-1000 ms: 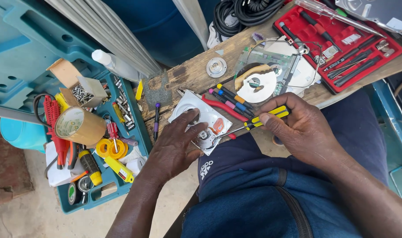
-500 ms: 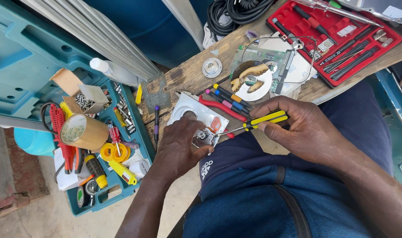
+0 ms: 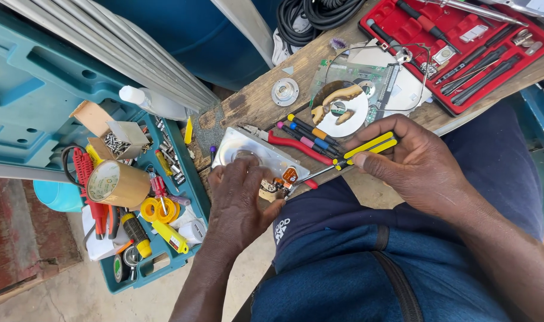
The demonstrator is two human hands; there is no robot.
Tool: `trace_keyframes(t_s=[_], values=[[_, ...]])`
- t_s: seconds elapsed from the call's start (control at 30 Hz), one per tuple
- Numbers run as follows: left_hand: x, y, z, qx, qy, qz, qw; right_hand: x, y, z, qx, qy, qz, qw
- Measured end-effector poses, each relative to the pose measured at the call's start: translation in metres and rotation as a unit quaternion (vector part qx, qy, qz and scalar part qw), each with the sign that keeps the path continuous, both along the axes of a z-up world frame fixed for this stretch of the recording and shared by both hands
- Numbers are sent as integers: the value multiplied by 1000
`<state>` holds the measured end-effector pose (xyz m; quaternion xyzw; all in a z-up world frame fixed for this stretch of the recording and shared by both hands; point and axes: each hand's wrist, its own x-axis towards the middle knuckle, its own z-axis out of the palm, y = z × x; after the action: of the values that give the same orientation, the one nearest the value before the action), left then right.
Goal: Disassembling a hard drive and inspecting its internal components using a screwdriver and pliers.
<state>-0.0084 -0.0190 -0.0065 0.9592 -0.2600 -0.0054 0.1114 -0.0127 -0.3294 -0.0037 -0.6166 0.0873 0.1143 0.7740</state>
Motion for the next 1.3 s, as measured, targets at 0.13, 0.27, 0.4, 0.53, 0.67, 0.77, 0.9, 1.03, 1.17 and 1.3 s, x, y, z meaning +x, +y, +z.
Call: trace_keyframes(t_s=[0.13, 0.27, 0.4, 0.53, 0.67, 0.77, 0.9, 1.03, 1.17, 1.3], values=[[-2, -2, 2, 4, -49, 38, 998, -3, 5, 11, -11, -9, -19, 1000], [-7, -5, -7, 17, -89, 64, 994, -4, 7, 11, -43, -30, -31, 998], [-8, -7, -13, -14, -77, 103, 992, -3, 4, 0, -19, 25, -32, 999], [-6, -2, -21, -26, -35, 150, 988, 0, 4, -24, 26, 66, -36, 997], [-5, 0, -21, -69, 22, 197, 978, -1, 6, -37, 40, 62, -27, 997], [0, -3, -18, -96, 51, 219, 970, 0, 6, -40, 36, 53, -20, 998], [9, -4, -18, -132, 103, 256, 952, 2, 7, -25, -66, 84, -5, 994], [13, -8, -18, -96, 121, 259, 953, 4, 8, -10, -67, 119, -27, 990], [16, -16, -12, -4, 62, 253, 965, 6, 5, -12, -36, 116, -81, 989], [21, -27, -10, -4, 18, 200, 980, 9, 1, -17, 17, 96, -112, 989]])
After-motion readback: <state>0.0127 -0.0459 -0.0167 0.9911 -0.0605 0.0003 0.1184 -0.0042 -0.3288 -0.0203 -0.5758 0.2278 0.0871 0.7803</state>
